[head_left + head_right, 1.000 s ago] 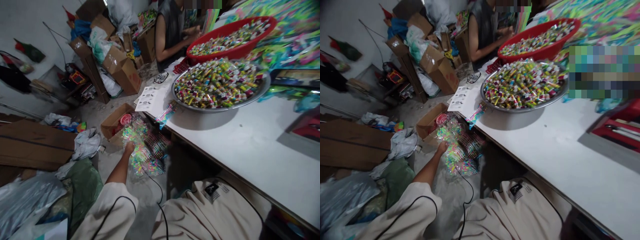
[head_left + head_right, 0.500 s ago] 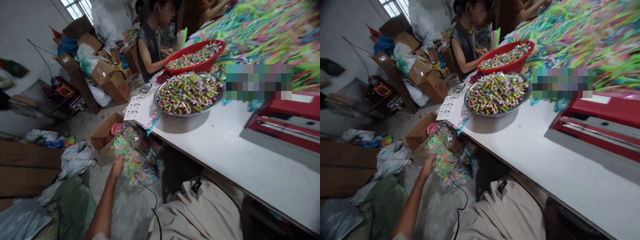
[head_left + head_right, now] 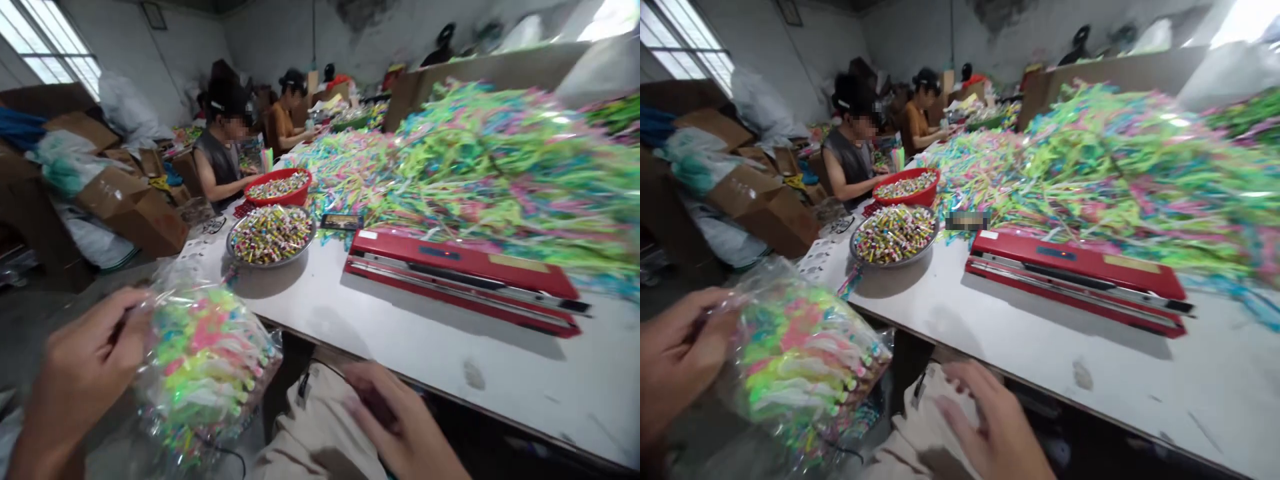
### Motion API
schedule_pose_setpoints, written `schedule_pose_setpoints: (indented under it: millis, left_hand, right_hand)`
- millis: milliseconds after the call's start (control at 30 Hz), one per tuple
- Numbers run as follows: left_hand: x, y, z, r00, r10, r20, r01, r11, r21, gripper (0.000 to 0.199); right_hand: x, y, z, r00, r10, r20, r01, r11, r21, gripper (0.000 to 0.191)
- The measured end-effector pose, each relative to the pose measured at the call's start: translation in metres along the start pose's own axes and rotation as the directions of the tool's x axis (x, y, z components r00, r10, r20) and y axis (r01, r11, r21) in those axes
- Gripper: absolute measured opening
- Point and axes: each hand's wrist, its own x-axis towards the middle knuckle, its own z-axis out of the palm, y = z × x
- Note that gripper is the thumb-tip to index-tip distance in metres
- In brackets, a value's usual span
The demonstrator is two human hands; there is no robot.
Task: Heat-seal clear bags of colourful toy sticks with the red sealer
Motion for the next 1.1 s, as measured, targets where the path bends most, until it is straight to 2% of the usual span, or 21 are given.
schedule_pose_setpoints:
  millis: [67, 133, 233, 300, 400, 500, 567, 633, 700, 767, 800, 833, 867, 900, 967, 1033, 1100]
  left_hand:
    - [0.03, 0.038, 0.018, 0.993, 0.115, 0.008, -0.114, 0.992, -0.062, 0.025]
    - [0.057, 0.072, 0.043, 0.964, 0.265, 0.02, -0.26, 0.956, -0.134, 0.028]
    - [0.083, 0.114, 0.088, 0.91, 0.412, 0.039, -0.394, 0.891, -0.226, 0.026]
    - [0.092, 0.134, 0.118, 0.884, 0.455, 0.103, -0.412, 0.866, -0.284, 0.026]
    - [0.097, 0.153, 0.159, 0.826, 0.521, 0.213, -0.428, 0.827, -0.364, 0.029]
    - [0.104, 0.161, 0.186, 0.818, 0.515, 0.257, -0.407, 0.834, -0.373, 0.031]
    - [0.109, 0.162, 0.192, 0.826, 0.49, 0.278, -0.38, 0.85, -0.365, 0.031]
    - [0.113, 0.16, 0.186, 0.821, 0.499, 0.278, -0.384, 0.842, -0.378, 0.03]
    - [0.11, 0.152, 0.174, 0.843, 0.507, 0.183, -0.411, 0.824, -0.39, 0.026]
    - [0.095, 0.139, 0.161, 0.92, 0.39, -0.021, -0.364, 0.837, -0.409, 0.031]
    - [0.082, 0.13, 0.156, 0.955, 0.264, -0.137, -0.297, 0.84, -0.453, 0.034]
    - [0.066, 0.121, 0.154, 0.969, 0.106, -0.225, -0.212, 0.823, -0.526, 0.034]
    - [0.049, 0.112, 0.154, 0.965, -0.053, -0.258, -0.125, 0.77, -0.625, 0.033]
    - [0.03, 0.105, 0.158, 0.958, -0.171, -0.23, -0.05, 0.691, -0.721, 0.034]
    - [-0.006, 0.099, 0.171, 0.974, -0.227, -0.024, 0.114, 0.575, -0.81, 0.044]
    - [-0.03, 0.108, 0.186, 0.963, -0.209, 0.168, 0.257, 0.543, -0.8, 0.059]
    - [-0.039, 0.126, 0.197, 0.945, -0.21, 0.249, 0.324, 0.538, -0.778, 0.066]
  right_hand:
    - [0.01, -0.021, 0.012, 0.996, -0.054, -0.072, 0.056, 0.998, 0.016, 0.064]
    - [0.022, -0.029, 0.019, 0.982, -0.098, -0.161, 0.098, 0.995, -0.005, 0.1]
    - [0.045, -0.01, 0.019, 0.961, -0.101, -0.259, 0.103, 0.995, -0.005, 0.122]
    - [0.061, 0.017, 0.016, 0.948, -0.063, -0.312, 0.076, 0.997, 0.027, 0.125]
    - [0.082, 0.058, 0.009, 0.937, 0.022, -0.348, -0.003, 0.998, 0.055, 0.129]
    - [0.097, 0.079, 0.006, 0.944, 0.03, -0.328, -0.016, 0.999, 0.045, 0.131]
    - [0.108, 0.082, 0.002, 0.952, -0.007, -0.307, 0.046, 0.992, 0.118, 0.127]
    - [0.121, 0.081, -0.005, 0.959, -0.016, -0.282, 0.098, 0.955, 0.28, 0.121]
    - [0.137, 0.08, -0.019, 0.97, 0.008, -0.244, 0.107, 0.885, 0.453, 0.108]
    - [0.154, 0.081, -0.035, 0.981, 0.018, -0.193, 0.1, 0.805, 0.585, 0.088]
    - [0.162, 0.083, -0.043, 0.986, 0.007, -0.166, 0.1, 0.77, 0.63, 0.079]
    - [0.169, 0.084, -0.05, 0.99, -0.012, -0.142, 0.105, 0.74, 0.664, 0.071]
    - [0.175, 0.086, -0.056, 0.993, -0.04, -0.111, 0.106, 0.716, 0.69, 0.067]
    - [0.181, 0.086, -0.06, 0.995, -0.071, -0.072, 0.102, 0.696, 0.711, 0.066]
    - [0.191, 0.085, -0.065, 0.992, -0.125, 0.006, 0.079, 0.662, 0.745, 0.068]
    - [0.2, 0.081, -0.066, 0.988, -0.143, 0.055, 0.05, 0.639, 0.768, 0.068]
    - [0.206, 0.077, -0.065, 0.992, -0.112, 0.05, 0.034, 0.642, 0.766, 0.062]
